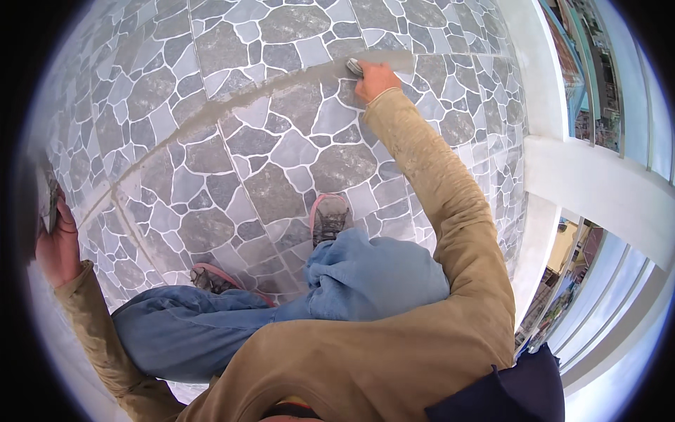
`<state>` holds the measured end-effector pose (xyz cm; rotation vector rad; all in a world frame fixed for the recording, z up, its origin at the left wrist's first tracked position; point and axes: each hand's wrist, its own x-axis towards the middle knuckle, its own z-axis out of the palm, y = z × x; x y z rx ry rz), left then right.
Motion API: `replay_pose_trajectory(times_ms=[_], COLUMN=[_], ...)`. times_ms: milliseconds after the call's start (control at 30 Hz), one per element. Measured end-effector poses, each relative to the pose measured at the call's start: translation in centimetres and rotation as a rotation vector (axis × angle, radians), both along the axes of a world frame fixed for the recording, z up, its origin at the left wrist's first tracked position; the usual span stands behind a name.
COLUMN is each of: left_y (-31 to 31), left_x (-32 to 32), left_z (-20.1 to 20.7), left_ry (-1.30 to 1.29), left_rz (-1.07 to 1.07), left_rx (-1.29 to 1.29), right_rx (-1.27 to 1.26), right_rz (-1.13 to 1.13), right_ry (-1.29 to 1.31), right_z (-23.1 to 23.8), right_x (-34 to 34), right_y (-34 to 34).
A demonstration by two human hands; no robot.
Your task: The person applies grout to the joints between floor tiles using a rubber float. The person moves the float across the tile joints to fill them, picks up excess grout from the tiles with a small trowel and the float, and repeats the process along the tile lines.
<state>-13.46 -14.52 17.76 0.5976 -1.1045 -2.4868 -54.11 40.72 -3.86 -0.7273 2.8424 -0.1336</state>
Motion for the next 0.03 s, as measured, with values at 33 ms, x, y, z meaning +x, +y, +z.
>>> replay_pose_trajectory(times_ms=[33], left_y=[-0.07], left_x=[-0.03], left_z=[0.07], left_ry=[-0.007], left_rz=[-0.005], left_rx=[-0.002], right_rx=[-0.002], right_rz=[-0.005], right_ry=[-0.007], right_z=[-0.31], right_x=[0.37], right_y=[0.07])
